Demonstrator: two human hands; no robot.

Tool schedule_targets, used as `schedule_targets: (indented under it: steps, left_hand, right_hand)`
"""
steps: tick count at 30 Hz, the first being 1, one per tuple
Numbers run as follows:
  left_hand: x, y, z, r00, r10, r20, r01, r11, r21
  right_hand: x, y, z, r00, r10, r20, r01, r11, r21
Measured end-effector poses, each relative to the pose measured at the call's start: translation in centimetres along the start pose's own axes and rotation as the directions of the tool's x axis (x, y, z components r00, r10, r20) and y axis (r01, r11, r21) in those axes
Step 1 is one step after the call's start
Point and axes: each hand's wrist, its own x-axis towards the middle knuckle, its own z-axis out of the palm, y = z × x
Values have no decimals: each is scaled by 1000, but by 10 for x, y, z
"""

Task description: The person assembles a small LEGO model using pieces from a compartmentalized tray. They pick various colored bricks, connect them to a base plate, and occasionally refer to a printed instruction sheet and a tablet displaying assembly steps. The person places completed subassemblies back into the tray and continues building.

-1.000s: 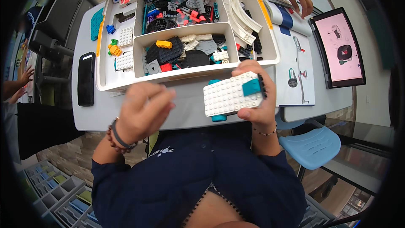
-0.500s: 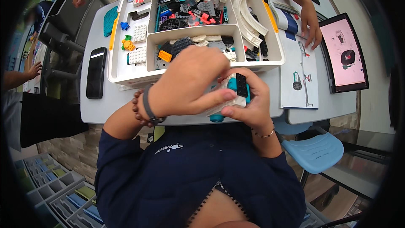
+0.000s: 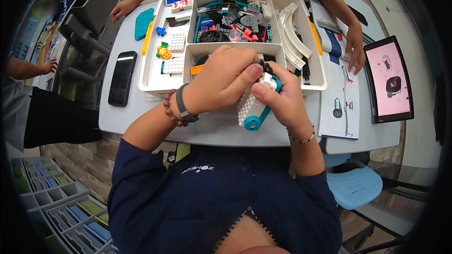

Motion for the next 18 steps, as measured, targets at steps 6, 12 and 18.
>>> schedule_targets:
  steps: [6,12,18]
  left_hand:
    - [12,-5,-29,996,52,69,-39,984,-172]
    - [14,-10,-41,975,-13,224,79,954,-290]
    - [7,-17,-31,991,-38,128,67,970,-234]
  right_hand:
    - [16,4,-10,960,199,195,-226,966,128]
    - [22,0,-8,938,241,247,-285,946,158]
    - [26,1,-6,945,242,219,-269,957,104]
